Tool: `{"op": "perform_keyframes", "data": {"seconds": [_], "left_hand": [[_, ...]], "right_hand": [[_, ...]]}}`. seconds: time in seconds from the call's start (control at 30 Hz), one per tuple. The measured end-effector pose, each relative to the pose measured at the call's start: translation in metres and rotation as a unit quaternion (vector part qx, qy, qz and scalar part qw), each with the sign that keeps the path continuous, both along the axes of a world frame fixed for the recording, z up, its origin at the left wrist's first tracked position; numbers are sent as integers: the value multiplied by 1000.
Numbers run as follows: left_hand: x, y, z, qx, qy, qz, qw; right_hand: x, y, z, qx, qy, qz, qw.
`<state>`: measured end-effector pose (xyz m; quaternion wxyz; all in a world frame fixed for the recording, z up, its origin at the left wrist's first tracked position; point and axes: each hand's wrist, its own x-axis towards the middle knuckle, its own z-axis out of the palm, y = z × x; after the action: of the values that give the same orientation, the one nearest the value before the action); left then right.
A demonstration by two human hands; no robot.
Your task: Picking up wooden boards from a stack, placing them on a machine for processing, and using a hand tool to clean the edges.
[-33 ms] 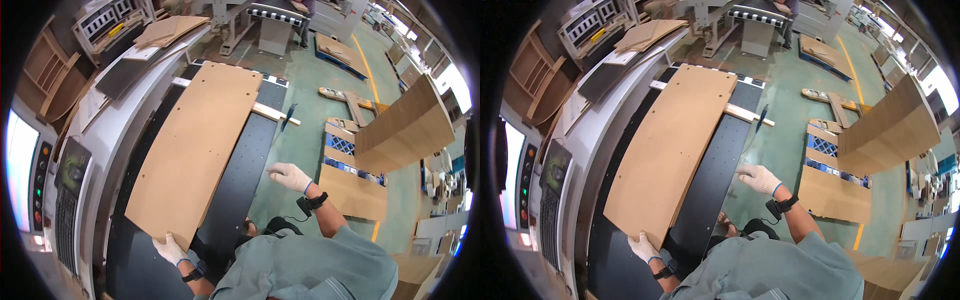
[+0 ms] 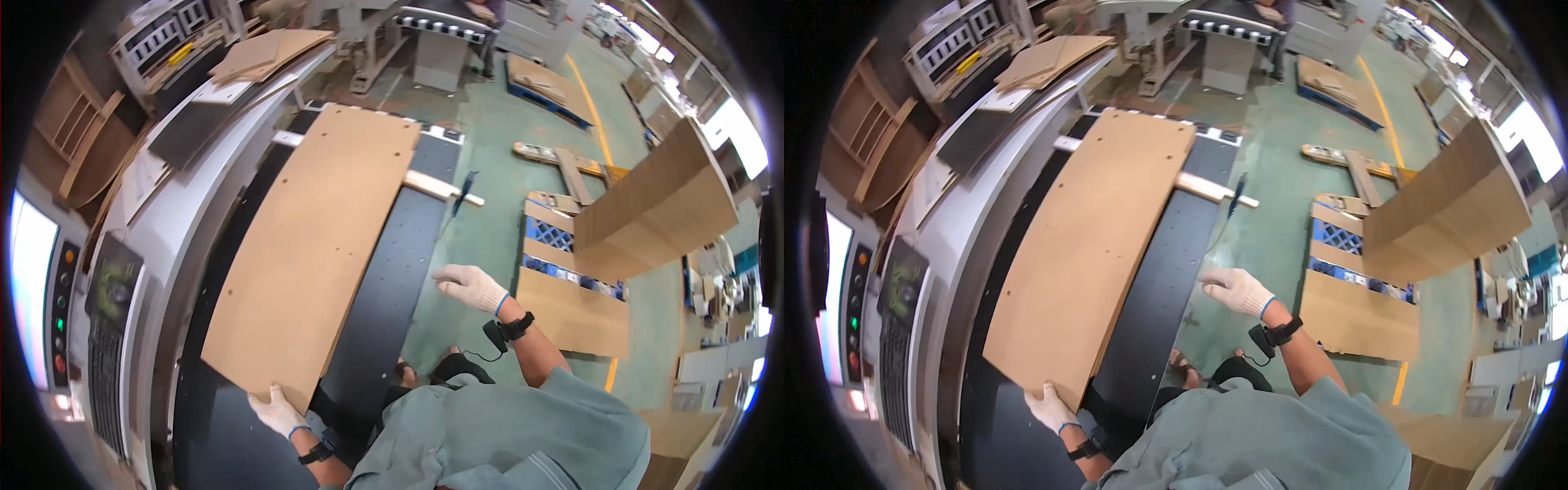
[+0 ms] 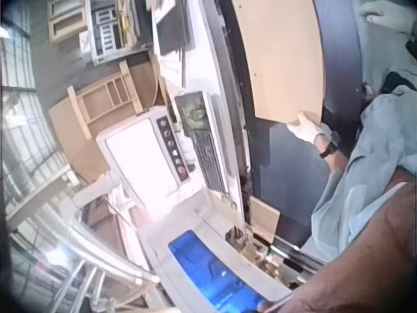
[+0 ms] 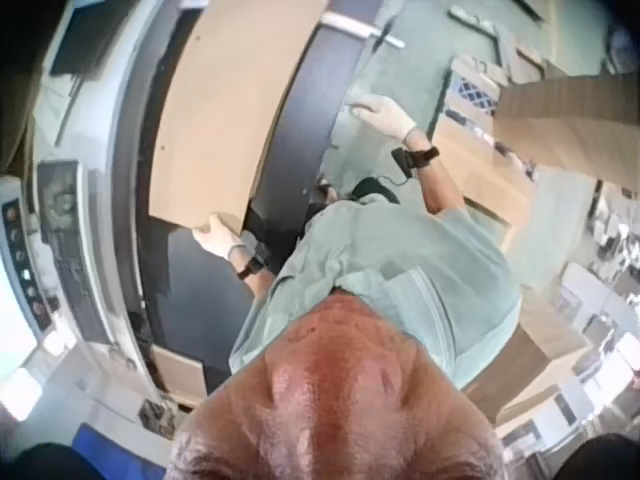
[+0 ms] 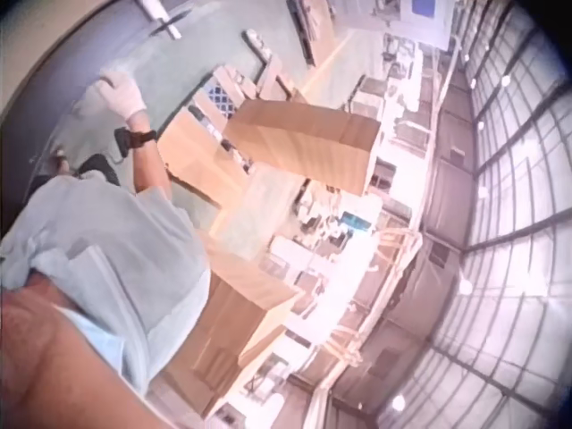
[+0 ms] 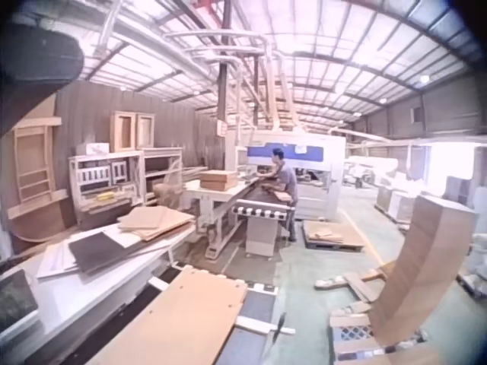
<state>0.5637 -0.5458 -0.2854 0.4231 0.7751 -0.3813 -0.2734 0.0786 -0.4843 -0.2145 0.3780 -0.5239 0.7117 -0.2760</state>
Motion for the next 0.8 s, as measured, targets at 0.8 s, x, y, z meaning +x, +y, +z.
{"op": "perform_keyframes", "data": {"seconds": [0.8], "left_hand": [[-87, -28, 3, -102, 127, 67, 984]], "right_hand": [[-300, -195, 52, -113, 114, 0, 987]]}}
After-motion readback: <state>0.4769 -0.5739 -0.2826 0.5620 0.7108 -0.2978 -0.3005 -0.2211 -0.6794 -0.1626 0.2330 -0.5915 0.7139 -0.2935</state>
